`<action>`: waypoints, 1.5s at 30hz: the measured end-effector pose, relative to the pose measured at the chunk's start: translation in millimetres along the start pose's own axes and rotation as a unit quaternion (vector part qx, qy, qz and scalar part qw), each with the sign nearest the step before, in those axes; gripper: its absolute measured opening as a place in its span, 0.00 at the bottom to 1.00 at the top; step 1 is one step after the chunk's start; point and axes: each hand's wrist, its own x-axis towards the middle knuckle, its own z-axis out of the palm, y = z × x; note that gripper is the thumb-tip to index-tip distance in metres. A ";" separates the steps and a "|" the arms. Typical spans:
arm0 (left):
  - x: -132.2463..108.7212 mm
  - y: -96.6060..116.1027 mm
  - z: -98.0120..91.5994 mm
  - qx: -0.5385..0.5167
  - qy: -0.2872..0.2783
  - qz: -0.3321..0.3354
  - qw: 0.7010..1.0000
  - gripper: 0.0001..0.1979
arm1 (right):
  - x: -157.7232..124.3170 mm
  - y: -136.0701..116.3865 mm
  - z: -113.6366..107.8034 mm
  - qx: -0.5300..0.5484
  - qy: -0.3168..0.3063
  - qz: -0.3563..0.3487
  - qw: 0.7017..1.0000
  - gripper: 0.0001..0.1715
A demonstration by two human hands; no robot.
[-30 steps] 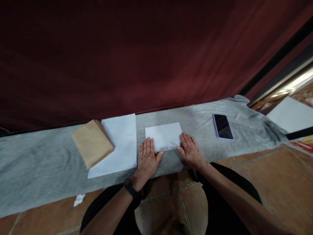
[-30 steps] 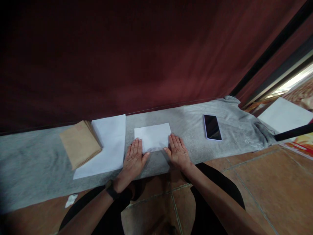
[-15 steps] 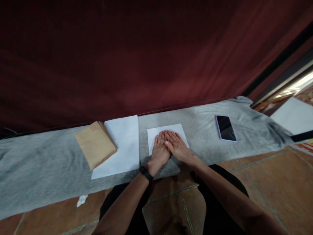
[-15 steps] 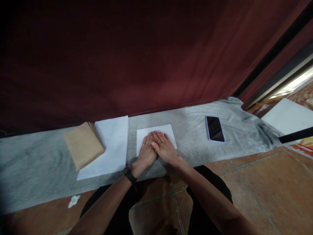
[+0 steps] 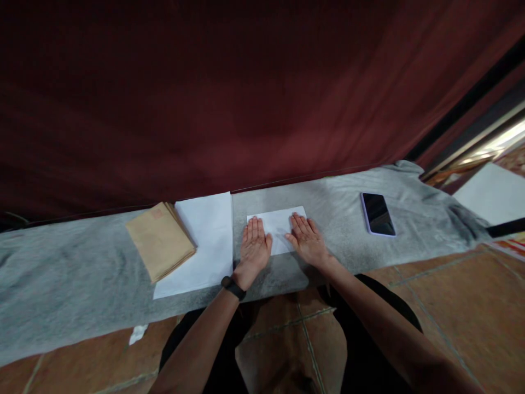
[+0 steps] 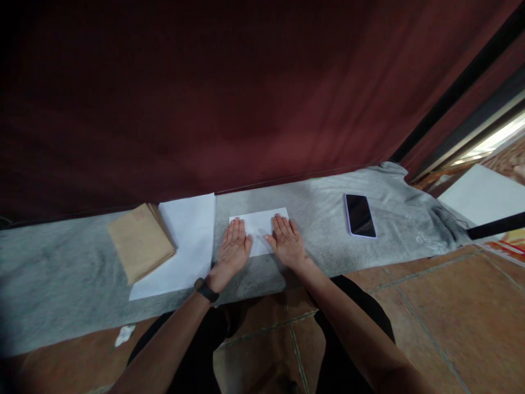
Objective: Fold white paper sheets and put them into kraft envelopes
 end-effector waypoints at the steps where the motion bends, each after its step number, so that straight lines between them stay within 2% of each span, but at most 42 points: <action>1: -0.4 -1.5 -0.6 0.001 0.001 -0.007 1.000 0.32 | -1.3 3.5 0.1 -0.003 0.003 0.007 1.000 0.38; 7: -2.2 -11.7 -1.9 0.001 0.012 -0.055 0.998 0.32 | -8.8 20.8 -3.4 -0.017 -0.007 0.047 0.999 0.39; 10: -1.4 -14.3 -2.4 -0.018 0.045 -0.069 0.996 0.32 | -6.1 23.6 -9.3 -0.022 -0.008 0.085 0.996 0.40; 12: 0.2 -10.8 -3.3 -0.035 0.075 -0.043 0.996 0.32 | 0.3 21.6 -13.6 -0.018 0.002 0.097 0.995 0.40; 14: 3.1 -2.0 -3.3 -0.050 0.080 0.008 0.996 0.32 | 9.4 15.5 -16.3 0.000 0.008 0.083 0.996 0.39; 17: 9.9 15.8 0.2 -0.062 0.039 0.075 0.994 0.30 | 24.1 0.3 -15.3 0.043 -0.006 0.035 0.998 0.36; 19: 15.7 25.2 4.1 -0.060 0.015 0.091 0.994 0.30 | 31.9 -10.5 -11.7 0.065 -0.022 0.011 0.998 0.35; 22: 24.1 30.2 8.2 -0.049 0.003 0.083 0.995 0.30 | 39.2 -21.4 -4.9 0.077 -0.043 0.000 0.996 0.34; 26: 30.0 24.7 7.4 -0.038 0.000 0.064 0.997 0.30 | 41.7 -24.4 1.1 0.059 -0.056 0.002 0.997 0.33; 34: 30.1 17.6 5.4 -0.035 0.004 0.044 0.998 0.29 | 40.6 -21.9 4.5 0.013 -0.023 -0.007 1.000 0.30; 45: 29.9 9.7 9.0 -0.022 0.033 0.006 0.999 0.29 | 34.9 -8.1 8.7 0.005 0.004 0.026 1.000 0.35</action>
